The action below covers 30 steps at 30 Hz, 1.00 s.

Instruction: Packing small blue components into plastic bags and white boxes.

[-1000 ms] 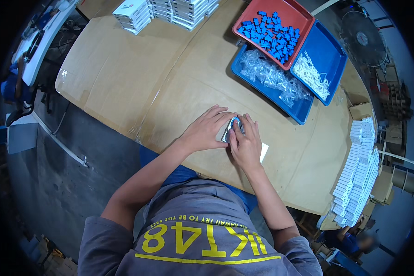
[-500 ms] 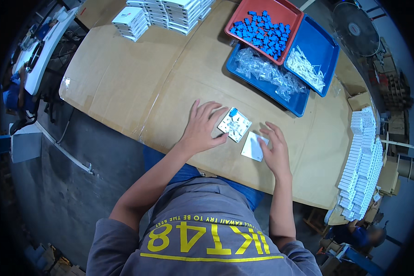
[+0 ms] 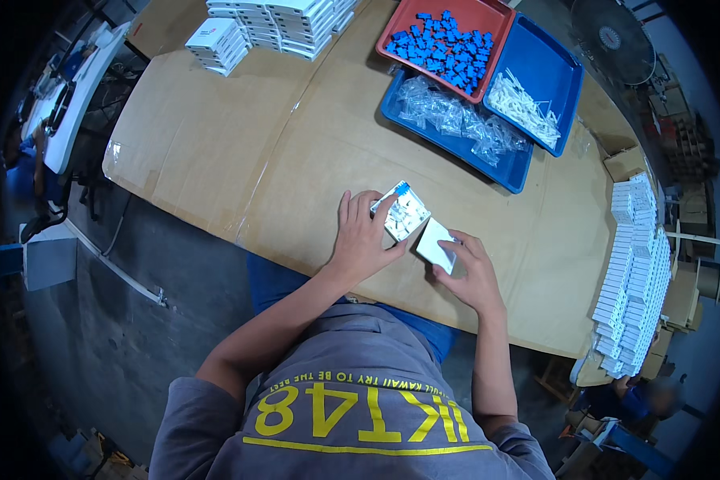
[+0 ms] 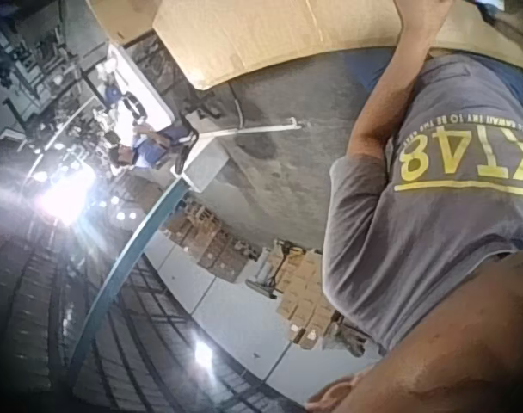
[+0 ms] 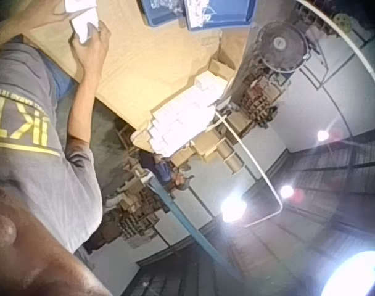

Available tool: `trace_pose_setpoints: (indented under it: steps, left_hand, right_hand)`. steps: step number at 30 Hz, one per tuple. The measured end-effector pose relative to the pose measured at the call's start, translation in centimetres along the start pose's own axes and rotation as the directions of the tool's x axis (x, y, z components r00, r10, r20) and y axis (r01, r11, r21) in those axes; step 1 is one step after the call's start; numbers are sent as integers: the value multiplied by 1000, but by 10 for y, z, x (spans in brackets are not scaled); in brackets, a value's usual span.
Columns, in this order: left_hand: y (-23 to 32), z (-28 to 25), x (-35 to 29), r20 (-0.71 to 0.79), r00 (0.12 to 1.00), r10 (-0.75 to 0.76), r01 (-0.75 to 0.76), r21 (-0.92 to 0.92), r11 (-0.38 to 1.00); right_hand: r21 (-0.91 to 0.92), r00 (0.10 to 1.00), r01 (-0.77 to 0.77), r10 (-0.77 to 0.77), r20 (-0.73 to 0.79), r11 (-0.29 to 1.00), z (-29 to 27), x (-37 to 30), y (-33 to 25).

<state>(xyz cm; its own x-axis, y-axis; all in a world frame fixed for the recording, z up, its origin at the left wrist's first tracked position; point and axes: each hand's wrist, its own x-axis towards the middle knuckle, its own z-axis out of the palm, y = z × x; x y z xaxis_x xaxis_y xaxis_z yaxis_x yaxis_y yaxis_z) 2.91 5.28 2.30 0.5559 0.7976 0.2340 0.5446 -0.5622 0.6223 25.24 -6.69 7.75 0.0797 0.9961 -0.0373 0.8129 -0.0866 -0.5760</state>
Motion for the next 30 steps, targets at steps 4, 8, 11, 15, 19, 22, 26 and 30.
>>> trace_pose_setpoints:
  steps: [4, 8, 11, 15, 19, 22, 26, 30]
  left_hand:
    - [0, -9, 0, -50, 998, -28, 21, -132, 991]
    - [-17, 6, -16, -78, 969, -234, 87, -781, 618]
    - [-8, -8, -12, -40, 945, -325, 79, -936, 343]
    - [-9, -22, -16, 41, 925, -378, 153, -951, 270]
    - [-7, -29, -14, 106, 926, -362, 171, -973, 153]
    - [3, -32, -12, 139, 940, -311, 150, -989, 13]
    - [9, -28, -13, 412, 848, -333, 345, -906, -244]
    - [10, -34, -15, 648, 753, -115, 508, -683, -526]
  right_hand:
    - [169, 986, -139, 153, -71, 976, -11, 5, 19]
    - [491, 917, -327, 397, -42, 808, -2, 11, 47]
    - [500, 884, -405, 467, 1, 766, 0, 12, 65]
    - [34, 889, -324, 316, -331, 946, 6, 22, 32]
    - [-199, 883, -335, 233, -407, 921, 35, 27, 4]
    - [-170, 874, -360, 267, -407, 917, 48, 28, 10]
    - [250, 913, -138, 221, -342, 958, 26, 27, 12]
    - [978, 953, 203, 240, -184, -56, -18, 22, -12]
